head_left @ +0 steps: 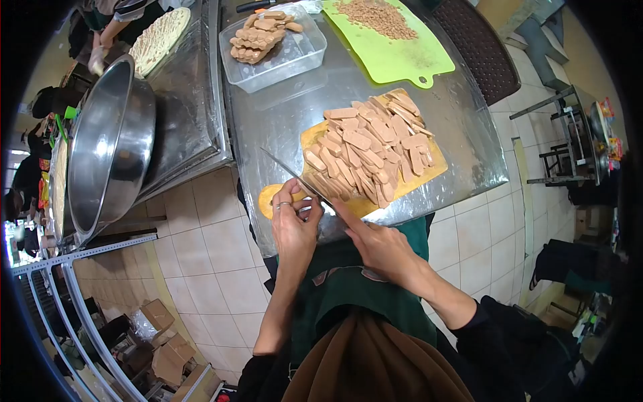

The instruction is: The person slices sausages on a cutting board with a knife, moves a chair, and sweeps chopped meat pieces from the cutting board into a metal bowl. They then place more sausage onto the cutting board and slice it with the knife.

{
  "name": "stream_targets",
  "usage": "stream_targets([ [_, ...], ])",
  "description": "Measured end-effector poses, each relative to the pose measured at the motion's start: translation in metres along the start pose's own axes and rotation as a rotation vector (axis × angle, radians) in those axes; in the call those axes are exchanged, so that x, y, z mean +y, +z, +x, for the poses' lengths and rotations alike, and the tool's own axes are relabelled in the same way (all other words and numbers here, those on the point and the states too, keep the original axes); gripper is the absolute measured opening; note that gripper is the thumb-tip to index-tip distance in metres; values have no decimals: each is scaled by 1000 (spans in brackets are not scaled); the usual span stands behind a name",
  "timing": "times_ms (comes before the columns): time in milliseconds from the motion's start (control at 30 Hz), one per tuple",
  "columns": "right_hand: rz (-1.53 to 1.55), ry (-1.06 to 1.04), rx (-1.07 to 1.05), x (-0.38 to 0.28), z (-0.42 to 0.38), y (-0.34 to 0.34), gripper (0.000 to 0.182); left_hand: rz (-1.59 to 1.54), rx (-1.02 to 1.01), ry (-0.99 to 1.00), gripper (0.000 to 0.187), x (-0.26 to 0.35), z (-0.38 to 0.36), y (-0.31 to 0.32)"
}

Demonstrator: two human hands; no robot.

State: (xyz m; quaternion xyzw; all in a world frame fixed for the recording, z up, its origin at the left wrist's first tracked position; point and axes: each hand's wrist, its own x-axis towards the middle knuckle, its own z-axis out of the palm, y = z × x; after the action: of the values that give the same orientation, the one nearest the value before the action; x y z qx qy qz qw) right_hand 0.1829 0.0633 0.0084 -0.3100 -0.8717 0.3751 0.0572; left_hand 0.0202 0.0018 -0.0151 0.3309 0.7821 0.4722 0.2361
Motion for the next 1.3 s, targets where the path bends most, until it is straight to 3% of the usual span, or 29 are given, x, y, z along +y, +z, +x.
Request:
stream_targets([
  [133, -90, -91, 56, 2, 7, -2, 60, 0, 24, 9, 46, 1, -3, 3],
  [233, -120, -20, -4, 3, 17, -4, 58, -27, -37, 31, 47, -2, -1, 0],
  [333, 194, -144, 155, 15, 26, -2, 54, -40, -10, 7, 48, 0, 0, -1],
  [433, 368, -1, 5, 13, 21, -14, 53, -73, -3, 31, 50, 0, 6, -1],
  [633, 622, 257, -187, 6, 7, -44, 52, 181, -17, -33, 48, 9, 13, -3],
  [733, 735, 291, -167, 5, -2, -62, 51, 284, -24, 60, 43, 5, 19, -6],
  [1133, 787, 289, 49, 22, -24, -72, 51, 461, -213, -4, 40, 28, 45, -17],
  [1300, 798, 313, 76, 26, -30, -71, 52, 291, -207, -77, 37, 18, 48, -13],
])
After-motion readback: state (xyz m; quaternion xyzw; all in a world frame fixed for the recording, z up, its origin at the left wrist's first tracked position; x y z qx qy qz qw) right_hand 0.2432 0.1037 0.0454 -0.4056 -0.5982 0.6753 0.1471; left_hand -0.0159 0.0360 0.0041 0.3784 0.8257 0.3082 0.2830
